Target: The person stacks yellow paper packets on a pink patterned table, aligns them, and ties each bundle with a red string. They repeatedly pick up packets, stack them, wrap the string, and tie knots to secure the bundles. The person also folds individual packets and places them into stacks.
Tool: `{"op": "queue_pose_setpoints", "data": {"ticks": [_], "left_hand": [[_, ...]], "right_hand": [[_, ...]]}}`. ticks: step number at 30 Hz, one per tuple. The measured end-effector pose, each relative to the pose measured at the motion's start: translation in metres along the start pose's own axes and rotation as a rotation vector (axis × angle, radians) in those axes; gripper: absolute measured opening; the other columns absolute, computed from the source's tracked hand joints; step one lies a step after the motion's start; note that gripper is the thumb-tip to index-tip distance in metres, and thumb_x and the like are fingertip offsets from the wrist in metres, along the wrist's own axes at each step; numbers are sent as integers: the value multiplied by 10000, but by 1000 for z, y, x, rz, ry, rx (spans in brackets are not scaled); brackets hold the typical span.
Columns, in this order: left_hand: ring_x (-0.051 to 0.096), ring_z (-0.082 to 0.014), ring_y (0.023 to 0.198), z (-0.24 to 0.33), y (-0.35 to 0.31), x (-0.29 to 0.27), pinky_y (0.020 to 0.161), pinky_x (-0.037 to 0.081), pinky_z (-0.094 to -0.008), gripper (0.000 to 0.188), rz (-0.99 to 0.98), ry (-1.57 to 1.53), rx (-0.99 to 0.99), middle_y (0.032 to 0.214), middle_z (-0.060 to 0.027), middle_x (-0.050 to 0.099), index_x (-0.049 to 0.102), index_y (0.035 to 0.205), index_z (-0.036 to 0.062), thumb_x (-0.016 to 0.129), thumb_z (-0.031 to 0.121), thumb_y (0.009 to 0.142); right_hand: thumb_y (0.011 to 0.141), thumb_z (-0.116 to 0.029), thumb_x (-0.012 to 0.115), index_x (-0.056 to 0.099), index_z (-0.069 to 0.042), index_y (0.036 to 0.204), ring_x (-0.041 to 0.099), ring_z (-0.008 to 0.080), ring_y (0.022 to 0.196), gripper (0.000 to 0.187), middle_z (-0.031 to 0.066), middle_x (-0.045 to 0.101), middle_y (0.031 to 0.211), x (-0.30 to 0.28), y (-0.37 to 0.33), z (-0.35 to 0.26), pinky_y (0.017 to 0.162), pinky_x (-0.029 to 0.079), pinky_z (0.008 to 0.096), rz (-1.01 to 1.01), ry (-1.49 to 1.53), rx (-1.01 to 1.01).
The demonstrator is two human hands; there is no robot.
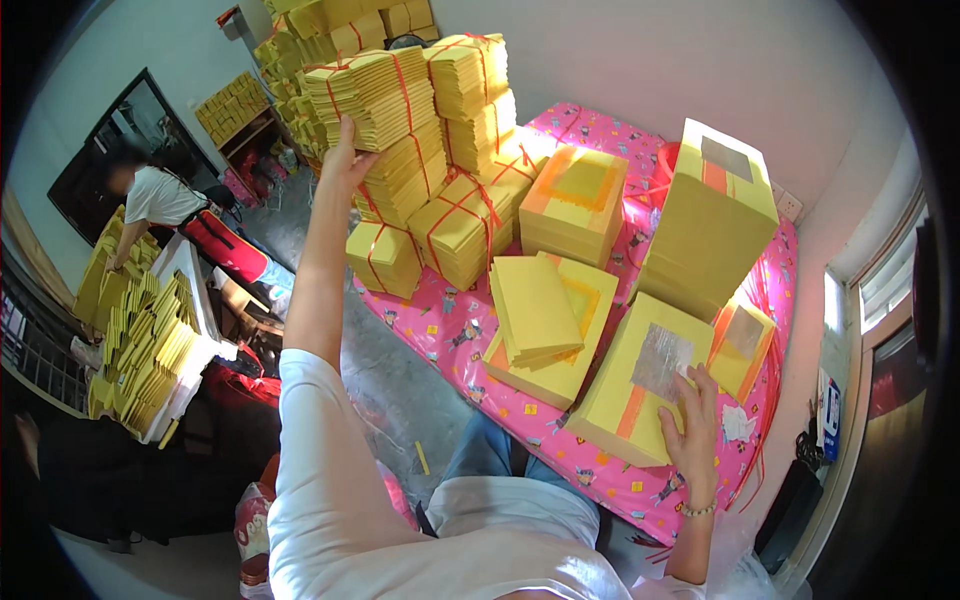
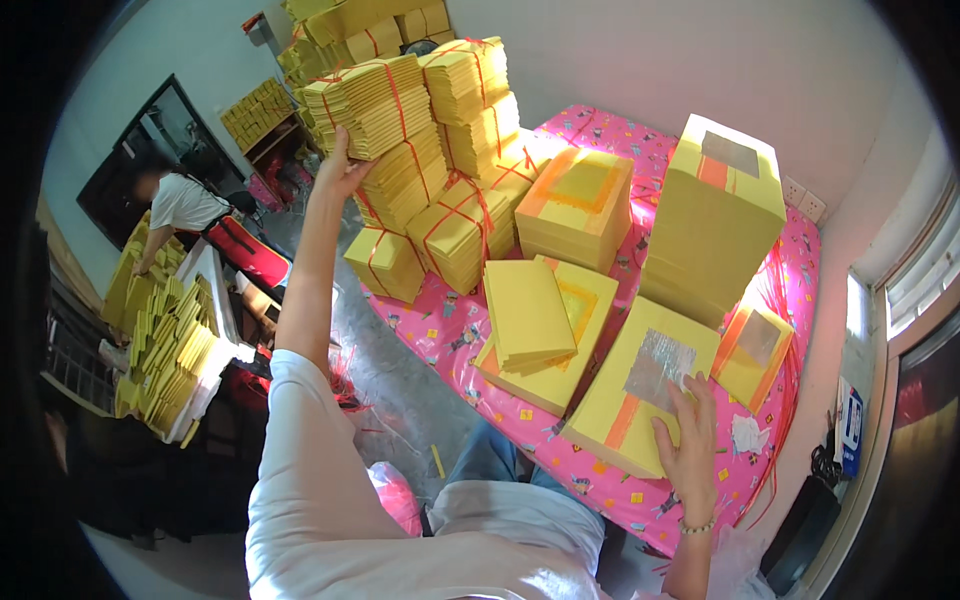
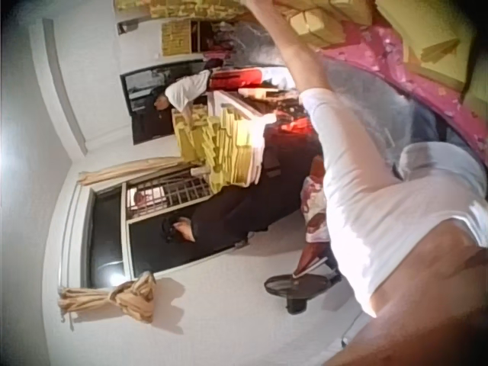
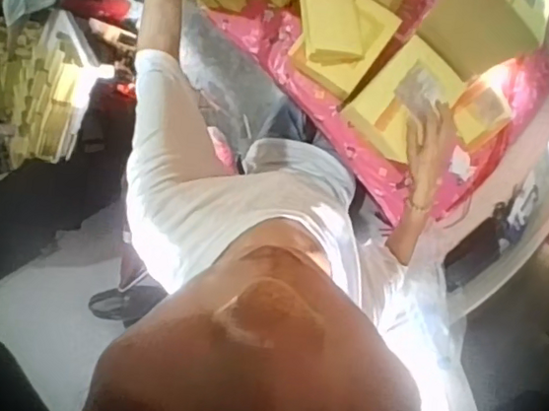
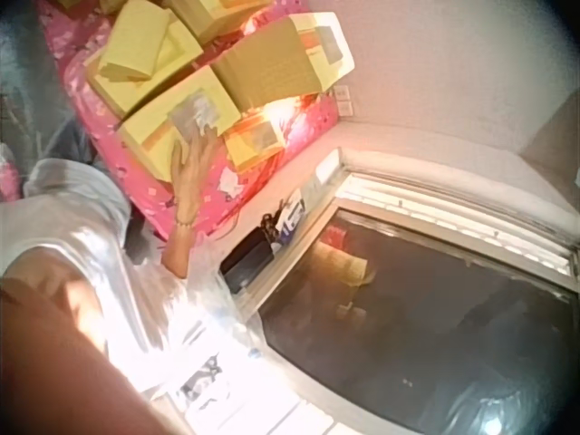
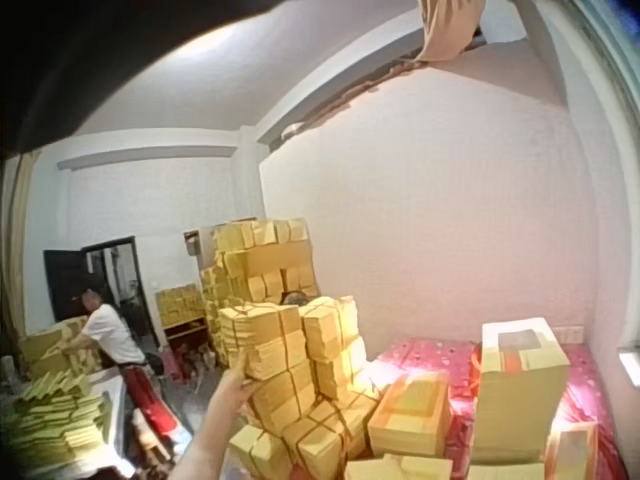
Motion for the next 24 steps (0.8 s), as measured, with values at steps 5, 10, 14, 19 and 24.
{"op": "queue_pose_setpoints", "data": {"ticks": [5, 10, 14, 19, 24], "left_hand": [[526, -173, 538, 9, -8, -20, 466, 440, -308, 583, 194, 476, 25, 737, -63, 503, 488, 970, 33, 726, 525, 765], [439, -137, 462, -5, 6, -43, 426, 353, -261, 536, 87, 392, 57, 587, 15, 394, 491, 829, 73, 741, 540, 748], [558, -217, 780, 20, 8, -60, 613, 486, -325, 605, 318, 616, 329, 888, -80, 546, 483, 1162, -3, 727, 414, 799], [524, -182, 855, -14, -150, 43, 725, 461, -293, 470, 11, 1083, 955, 1037, -90, 520, 505, 1236, 31, 686, 197, 835], [536, -264, 991, -111, -295, 109, 848, 449, -342, 428, -678, 1089, 742, 1126, -128, 527, 576, 1193, 78, 706, 180, 798]], "right_hand": [[806, -29, 649, 573, -34, 1169, 451, 382, 1234, 371, 179, 502, 1242, 2, -16, 6, 1019, 393, 437, 4, 29, -9], [822, -39, 642, 613, -11, 1074, 537, 368, 1120, 255, 174, 568, 1113, 3, -26, 12, 947, 440, 413, -36, 115, 10], [816, -107, 681, 612, -18, 1096, 526, 367, 1134, 302, 175, 560, 1133, 0, -30, 17, 947, 439, 422, -45, 183, 3], [730, -230, 780, 524, -55, 1253, 431, 374, 1248, 608, 198, 446, 1300, -21, -46, 8, 1004, 410, 439, -87, 107, 105], [689, -259, 812, 463, -67, 1320, 386, 377, 1289, 746, 211, 380, 1365, -6, -55, 14, 1036, 386, 449, -149, 127, 137]]}}
Point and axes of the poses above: each hand's wrist, its own y-axis towards the middle knuckle, its own x-axis out of the palm, z = x × y, the point moved 5 cm from there along y, towards the middle knuckle
